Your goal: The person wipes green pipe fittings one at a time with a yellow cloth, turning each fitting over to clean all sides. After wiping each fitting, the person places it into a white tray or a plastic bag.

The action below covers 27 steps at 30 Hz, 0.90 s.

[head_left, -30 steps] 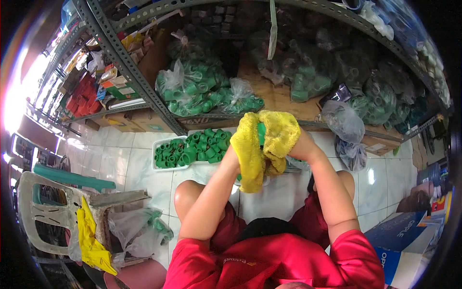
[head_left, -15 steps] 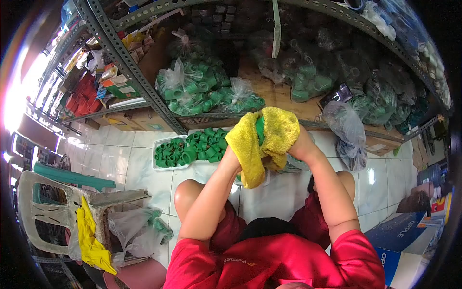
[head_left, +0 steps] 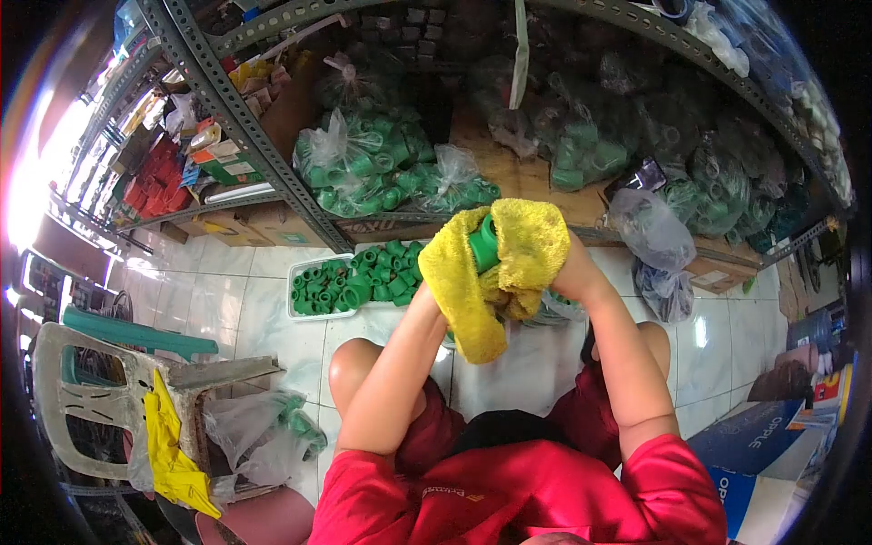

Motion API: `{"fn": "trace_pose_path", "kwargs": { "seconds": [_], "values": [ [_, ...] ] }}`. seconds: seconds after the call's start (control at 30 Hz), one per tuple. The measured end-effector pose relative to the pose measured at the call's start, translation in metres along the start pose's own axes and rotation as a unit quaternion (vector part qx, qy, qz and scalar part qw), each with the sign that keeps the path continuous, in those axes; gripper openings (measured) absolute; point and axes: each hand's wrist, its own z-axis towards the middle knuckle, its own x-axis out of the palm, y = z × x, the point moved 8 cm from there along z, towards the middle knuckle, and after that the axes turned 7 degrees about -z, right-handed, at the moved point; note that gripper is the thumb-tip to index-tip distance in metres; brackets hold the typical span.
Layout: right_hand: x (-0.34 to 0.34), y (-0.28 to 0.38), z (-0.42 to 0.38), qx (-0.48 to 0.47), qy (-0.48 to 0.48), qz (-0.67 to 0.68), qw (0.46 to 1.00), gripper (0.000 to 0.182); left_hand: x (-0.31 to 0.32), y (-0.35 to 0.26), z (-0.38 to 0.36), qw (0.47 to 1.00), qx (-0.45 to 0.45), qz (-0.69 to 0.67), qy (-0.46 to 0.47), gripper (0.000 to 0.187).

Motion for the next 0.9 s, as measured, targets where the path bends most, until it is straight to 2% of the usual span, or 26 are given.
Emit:
{"fn": "trace_pose_path", "kwargs": {
  "seconds": [0.03,0.17,0.2,0.23,0.27,0.37,0.4,0.43,0.47,0.5,0.53,0.57,0.67,0.73,0.83,0.87,0.9],
  "values": [
    [0.0,-0.002,0.0,0.007,0.019,0.047,0.999,0.042,0.005,0.001,-0.003,1.0,-0.021,-0.019,-0.015,0.03],
    [0.007,-0.008,0.0,-0.006,0.04,0.086,0.995,0.045,0.009,0.004,-0.001,1.0,-0.017,-0.01,0.008,0.03],
    [0.009,-0.006,0.001,-0.05,0.002,0.056,0.997,0.046,0.009,-0.006,-0.001,0.985,0.067,0.161,-0.011,0.031],
    [0.01,-0.002,0.001,-0.093,-0.036,0.025,0.995,0.046,0.015,-0.015,-0.003,0.932,0.149,0.327,-0.031,0.032],
    [0.016,-0.005,0.001,-0.094,-0.036,0.025,0.995,0.046,-0.001,-0.016,-0.004,0.843,0.289,0.45,-0.054,0.036],
    [0.02,-0.002,0.0,-0.118,-0.083,-0.089,0.986,0.041,-0.01,-0.007,-0.008,0.837,0.311,0.449,-0.032,0.038],
    [0.021,-0.003,0.0,-0.118,-0.082,-0.089,0.986,0.041,-0.004,-0.009,-0.01,0.815,0.322,0.482,-0.022,0.037],
    [0.023,0.0,-0.002,-0.155,-0.099,-0.146,0.972,0.04,0.003,-0.011,-0.012,0.791,0.331,0.514,-0.012,0.036],
    [0.024,0.004,-0.004,-0.191,-0.115,-0.203,0.953,0.039,0.007,-0.013,-0.012,0.791,0.331,0.514,-0.013,0.036],
    [0.018,0.014,-0.004,-0.191,-0.113,-0.203,0.954,0.039,0.005,-0.008,-0.004,0.947,0.206,0.246,0.007,0.032],
    [0.012,0.014,0.002,-0.098,-0.045,-0.084,0.991,0.039,0.007,0.008,0.003,0.997,0.058,-0.049,0.026,0.028],
    [0.015,0.008,0.004,-0.001,0.023,0.037,0.999,0.039,-0.004,0.003,0.011,0.995,0.084,0.046,0.023,0.024],
    [0.014,-0.009,0.006,-0.01,0.035,0.082,0.996,0.042,-0.002,-0.001,0.011,0.998,0.058,-0.022,0.025,0.021],
    [0.011,-0.01,0.007,-0.039,0.035,0.056,0.997,0.046,-0.009,0.004,0.014,0.997,0.029,-0.067,0.007,0.021],
    [0.009,-0.003,0.007,-0.045,0.023,0.058,0.997,0.049,0.001,0.001,0.011,0.995,0.049,-0.062,0.064,0.025],
    [0.006,0.003,0.006,-0.068,-0.007,0.042,0.997,0.05,0.003,-0.005,0.004,0.989,0.12,0.082,0.031,0.029],
    [0.004,0.009,0.005,-0.091,-0.038,0.026,0.995,0.051,0.008,-0.013,-0.003,0.956,0.187,0.224,-0.002,0.033]
  ]
}}
